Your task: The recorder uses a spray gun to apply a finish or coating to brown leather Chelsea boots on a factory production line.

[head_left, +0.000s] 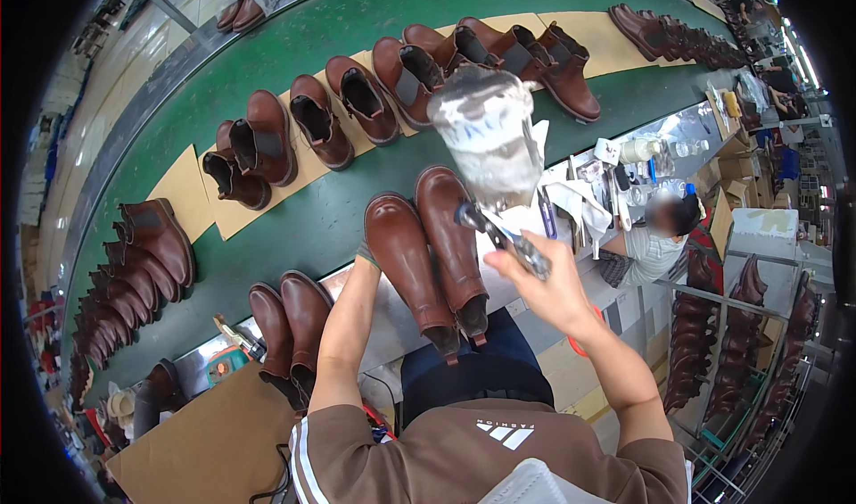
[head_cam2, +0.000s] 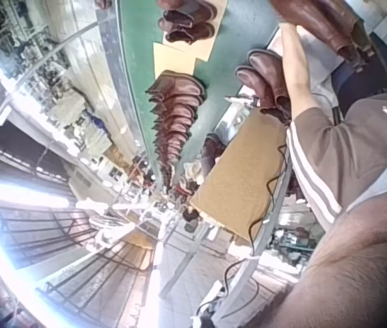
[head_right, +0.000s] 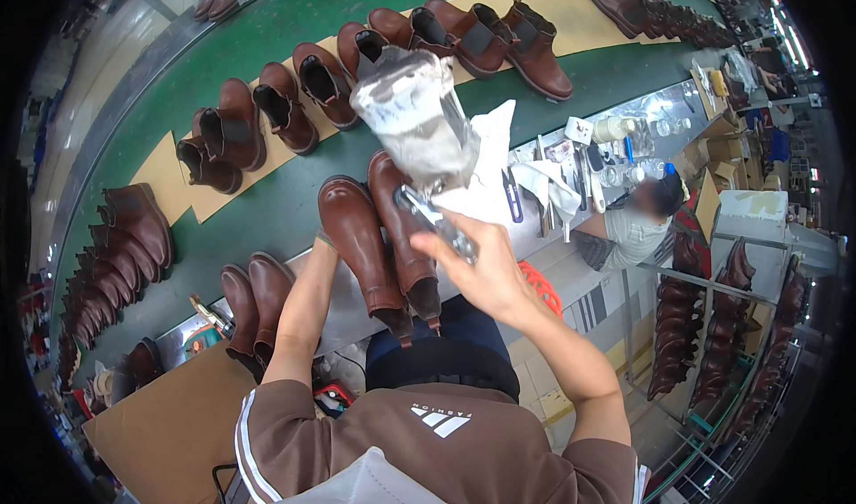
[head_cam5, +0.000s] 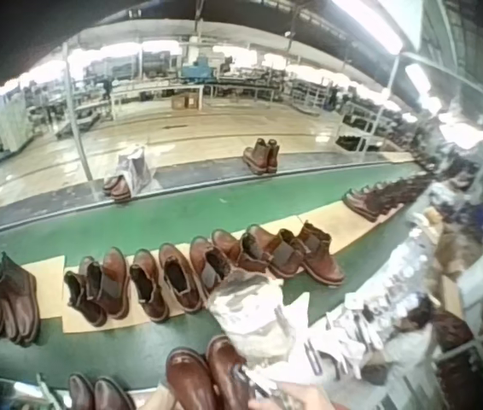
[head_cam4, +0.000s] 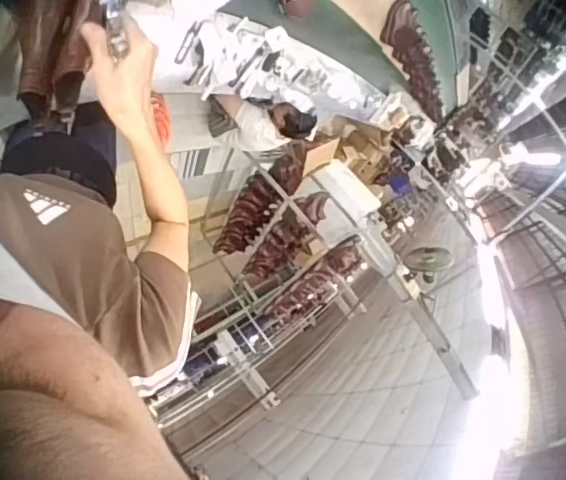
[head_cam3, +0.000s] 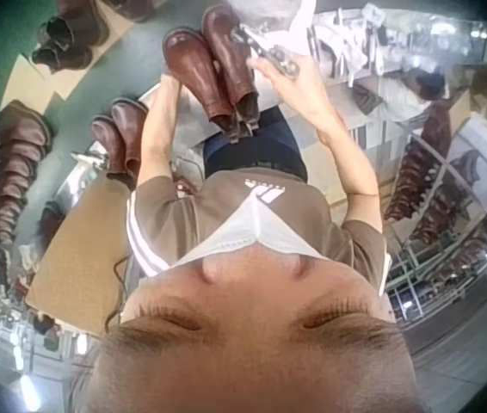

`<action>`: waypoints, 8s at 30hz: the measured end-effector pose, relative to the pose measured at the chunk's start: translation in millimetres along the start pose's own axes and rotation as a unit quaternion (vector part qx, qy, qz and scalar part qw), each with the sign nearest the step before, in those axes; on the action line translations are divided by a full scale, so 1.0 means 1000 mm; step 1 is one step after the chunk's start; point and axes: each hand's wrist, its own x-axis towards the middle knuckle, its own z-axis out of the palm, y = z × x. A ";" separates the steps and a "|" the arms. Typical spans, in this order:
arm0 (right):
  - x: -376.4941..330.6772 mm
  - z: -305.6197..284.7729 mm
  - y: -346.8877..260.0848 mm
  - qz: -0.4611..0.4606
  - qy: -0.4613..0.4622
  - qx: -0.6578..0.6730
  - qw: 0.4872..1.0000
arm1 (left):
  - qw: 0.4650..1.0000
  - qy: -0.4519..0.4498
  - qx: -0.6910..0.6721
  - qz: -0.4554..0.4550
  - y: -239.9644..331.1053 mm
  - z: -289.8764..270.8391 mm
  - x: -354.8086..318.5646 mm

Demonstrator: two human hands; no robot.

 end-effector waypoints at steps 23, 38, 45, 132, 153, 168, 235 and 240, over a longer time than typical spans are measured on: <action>0.027 0.009 0.010 -0.028 0.029 0.043 0.998 | 0.956 0.080 0.280 0.033 0.002 0.045 -0.021; 0.063 0.067 0.222 0.138 0.115 0.184 0.966 | 0.971 0.098 -0.085 0.200 0.118 0.182 -0.002; 0.015 0.078 0.172 -0.158 0.309 -0.147 0.926 | 0.754 0.491 0.208 0.383 0.068 0.218 -0.084; -0.104 -0.072 0.042 -0.280 -0.018 -0.038 0.959 | 0.945 0.135 -0.203 0.218 -0.087 0.427 -0.043; -0.064 -0.052 0.034 -0.309 0.068 -0.032 0.948 | 0.955 0.091 -0.174 0.221 -0.099 0.429 -0.025; -0.097 -0.080 0.059 -0.202 0.017 0.015 0.979 | 0.949 0.159 -0.179 0.206 -0.090 0.430 -0.040; 0.029 0.033 0.239 0.004 0.011 0.102 0.995 | 0.921 0.207 0.017 0.330 -0.055 0.362 -0.029; -0.020 0.011 0.157 -0.019 0.037 0.197 0.980 | 0.915 0.203 0.016 0.350 -0.030 0.361 -0.024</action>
